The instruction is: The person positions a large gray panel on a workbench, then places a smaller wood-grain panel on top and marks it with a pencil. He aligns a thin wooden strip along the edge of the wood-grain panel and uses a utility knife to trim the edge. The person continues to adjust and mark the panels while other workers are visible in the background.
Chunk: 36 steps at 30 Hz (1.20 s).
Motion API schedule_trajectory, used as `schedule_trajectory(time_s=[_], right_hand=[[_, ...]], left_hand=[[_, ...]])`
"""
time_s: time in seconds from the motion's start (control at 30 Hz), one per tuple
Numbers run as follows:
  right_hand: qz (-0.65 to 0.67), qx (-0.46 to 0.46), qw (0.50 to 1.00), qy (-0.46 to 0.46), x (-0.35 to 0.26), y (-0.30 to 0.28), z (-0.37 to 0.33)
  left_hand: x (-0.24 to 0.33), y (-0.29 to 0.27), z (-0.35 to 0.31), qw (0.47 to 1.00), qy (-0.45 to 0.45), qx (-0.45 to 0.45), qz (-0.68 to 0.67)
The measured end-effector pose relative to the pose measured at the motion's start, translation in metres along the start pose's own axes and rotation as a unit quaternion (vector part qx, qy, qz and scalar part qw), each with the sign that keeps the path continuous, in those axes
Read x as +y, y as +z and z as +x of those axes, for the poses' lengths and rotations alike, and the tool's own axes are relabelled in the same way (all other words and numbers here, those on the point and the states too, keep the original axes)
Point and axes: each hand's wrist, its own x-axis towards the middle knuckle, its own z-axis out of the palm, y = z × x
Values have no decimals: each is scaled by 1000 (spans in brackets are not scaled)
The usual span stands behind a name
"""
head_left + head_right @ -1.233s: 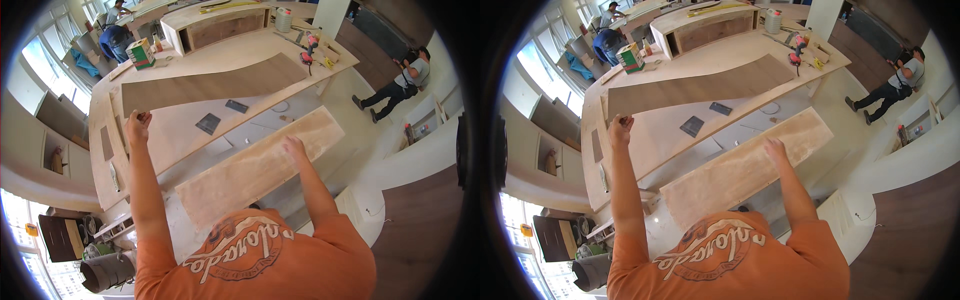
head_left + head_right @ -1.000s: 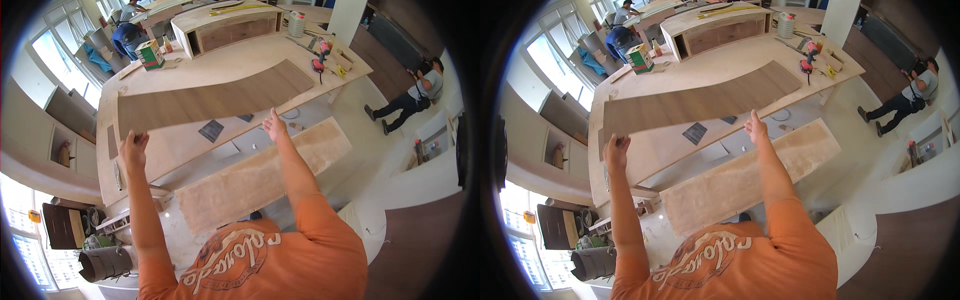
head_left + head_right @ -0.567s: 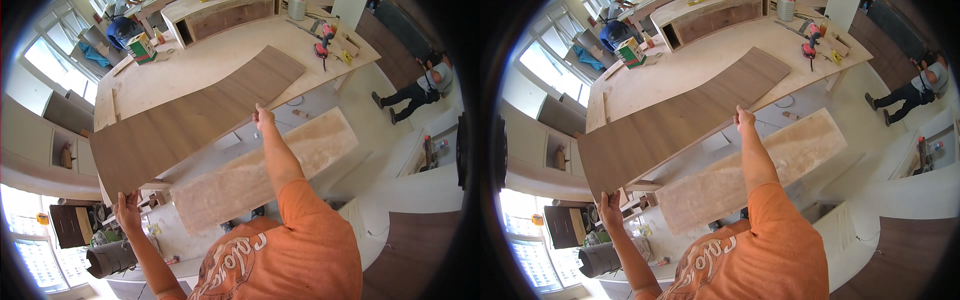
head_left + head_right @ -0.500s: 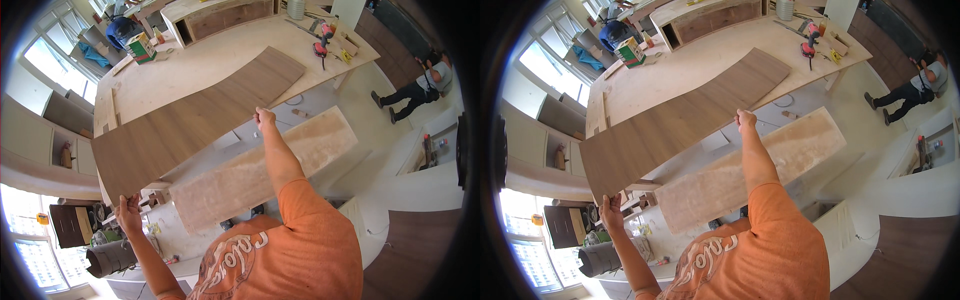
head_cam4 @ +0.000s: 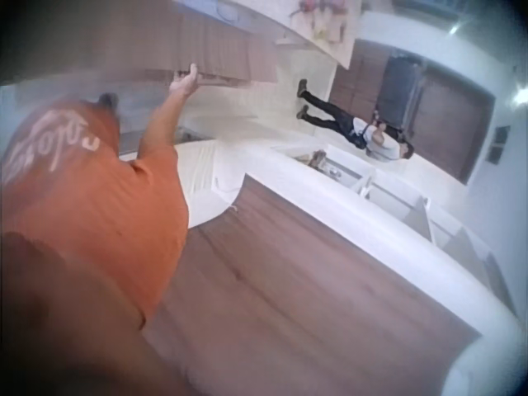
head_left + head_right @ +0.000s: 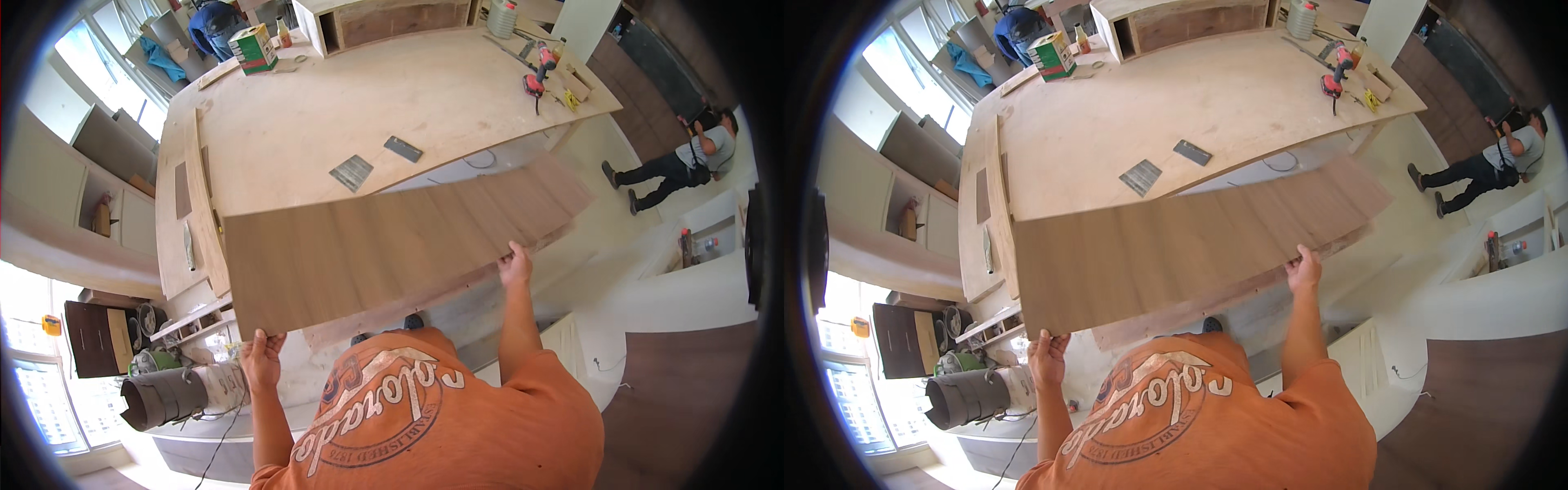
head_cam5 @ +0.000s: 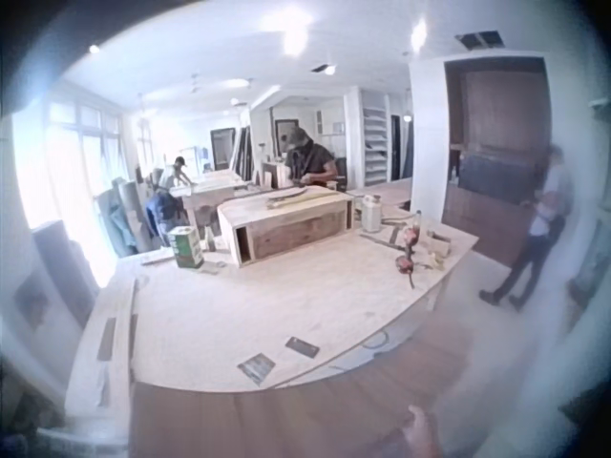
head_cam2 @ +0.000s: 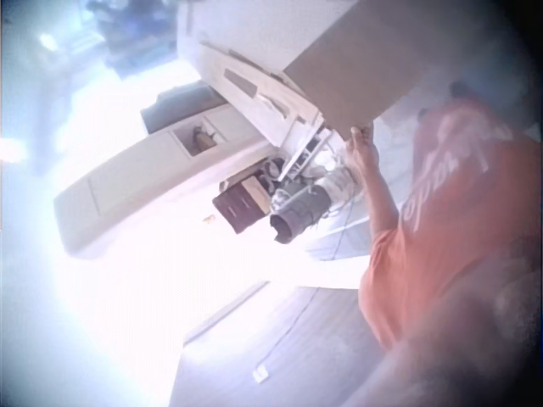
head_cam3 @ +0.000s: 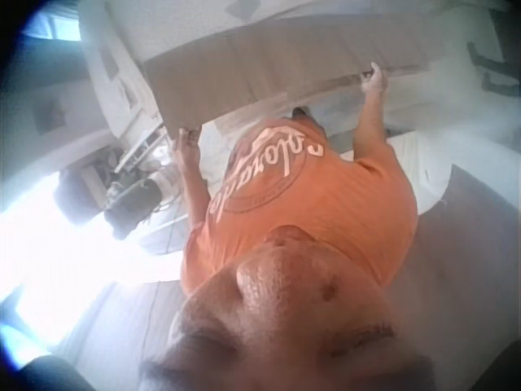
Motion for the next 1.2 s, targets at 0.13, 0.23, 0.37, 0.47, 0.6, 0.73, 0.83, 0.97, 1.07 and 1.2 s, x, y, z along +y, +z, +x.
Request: schedule_trajectory(time_s=[0.13,0.23,0.37,0.47,0.6,0.73,0.83,0.97,1.07,1.2], right_hand=[[-110,8,993,-47,-18,-8,-20],[-221,19,964,-145,-41,36,-39],[-312,-37,917,-246,-75,110,-70],[-364,-32,896,-254,-75,144,-89],[-559,44,779,-280,-65,139,-67],[-558,39,772,-301,-64,127,-80],[-540,41,775,-326,-66,109,-75],[-526,44,779,-338,-66,100,-79],[-529,27,777,-339,-69,102,-86],[-560,-29,781,-274,-77,112,-86]], left_hand=[[-7,-14,-11,997,-82,13,-2],[-2,-31,-4,993,-114,35,-18],[47,-37,8,992,-50,89,80],[58,-47,16,986,-47,94,131],[58,-44,22,979,-31,99,173],[59,-47,27,978,-30,73,191],[59,-38,23,926,78,127,347],[86,2,0,662,393,123,627],[91,49,-10,652,374,-179,635],[66,119,-33,603,332,-347,638]])
